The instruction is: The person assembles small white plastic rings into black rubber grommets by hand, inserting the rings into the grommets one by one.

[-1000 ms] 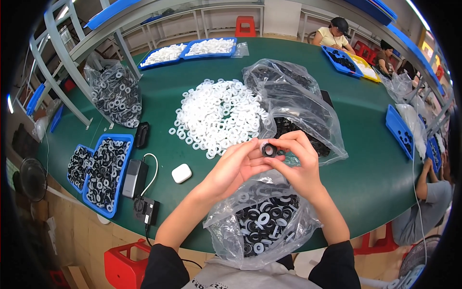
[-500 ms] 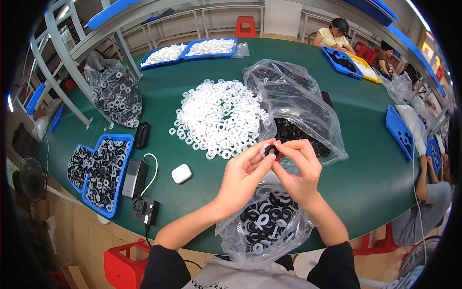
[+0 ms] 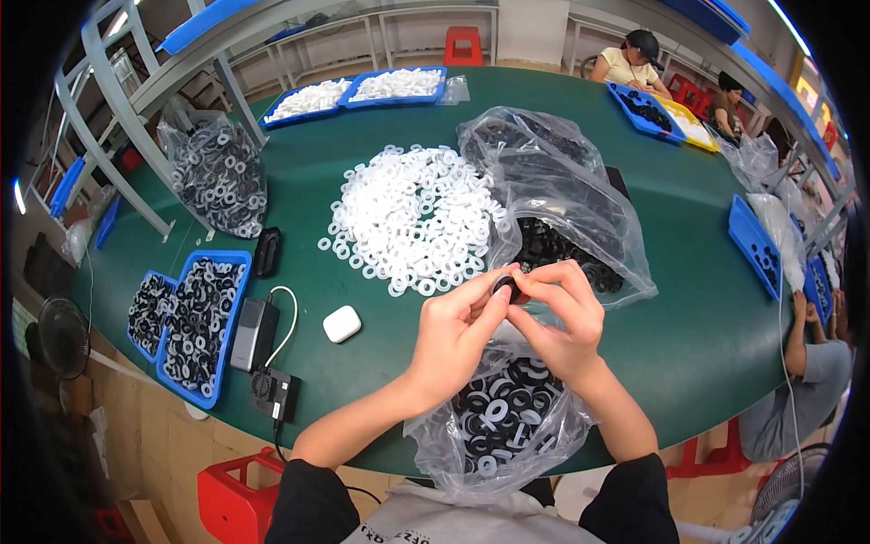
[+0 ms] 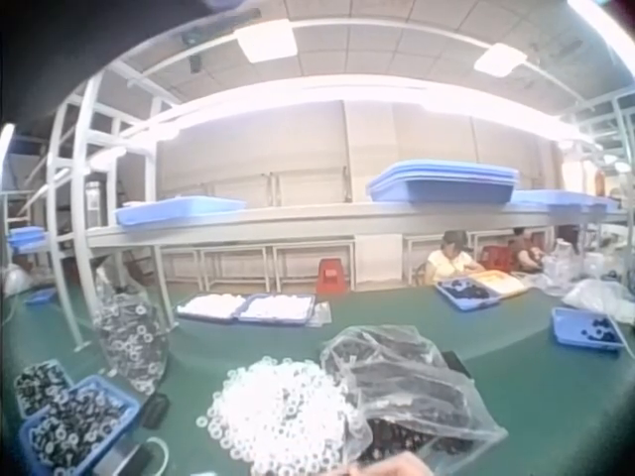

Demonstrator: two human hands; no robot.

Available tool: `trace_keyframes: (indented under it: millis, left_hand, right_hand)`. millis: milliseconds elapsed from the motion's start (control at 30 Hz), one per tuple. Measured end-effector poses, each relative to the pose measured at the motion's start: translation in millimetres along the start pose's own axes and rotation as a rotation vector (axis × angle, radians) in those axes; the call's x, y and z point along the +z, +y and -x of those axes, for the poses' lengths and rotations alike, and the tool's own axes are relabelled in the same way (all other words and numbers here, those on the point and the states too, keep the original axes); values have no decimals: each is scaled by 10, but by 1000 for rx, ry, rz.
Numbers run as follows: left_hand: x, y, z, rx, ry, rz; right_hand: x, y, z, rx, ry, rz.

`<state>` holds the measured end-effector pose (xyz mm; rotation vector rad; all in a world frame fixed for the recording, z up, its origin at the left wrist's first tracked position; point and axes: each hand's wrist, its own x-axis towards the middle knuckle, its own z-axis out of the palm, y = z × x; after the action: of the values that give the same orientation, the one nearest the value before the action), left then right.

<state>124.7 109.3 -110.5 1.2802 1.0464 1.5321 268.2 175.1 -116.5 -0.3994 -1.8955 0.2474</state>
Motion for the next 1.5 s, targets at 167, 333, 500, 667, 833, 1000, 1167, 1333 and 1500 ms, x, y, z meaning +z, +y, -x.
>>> trace_keyframes:
  millis: [167,333,500,667,833,1000,1167,1333,1500]
  left_hand:
    - [-227,156,-192,-52,-129,-320]
    - [-598,-92,-490,67,180,-588]
    - [-817,-860,-575,60,-80,-883]
    - [-629,-1278,-493,223,-71,-1106]
    - [-547,-1334,-452,225,29,-1119]
    - [-561,-1347,-456,197,54,-1047]
    - [-403,-985,-526,-98,144,-551]
    - [-384,-607,-495,-257,23,61]
    - [-361,-396,-434,-323,-15,236]
  right_hand:
    - [-227,-74,-147,211,-115,-43]
    - [-683,-132,-192,400,-931,-292]
    - [-486,96,-212,547,-732,-208]
    - [-265,796,227,428,-553,293]
    - [37,1099,487,570,-664,-33]
    - [174,1228,661,457,-623,143]
    - [49,1113,396,895,-408,-401]
    - [-134,816,106,960,-355,-839]
    - [-142,652,35,1024,-331,-962]
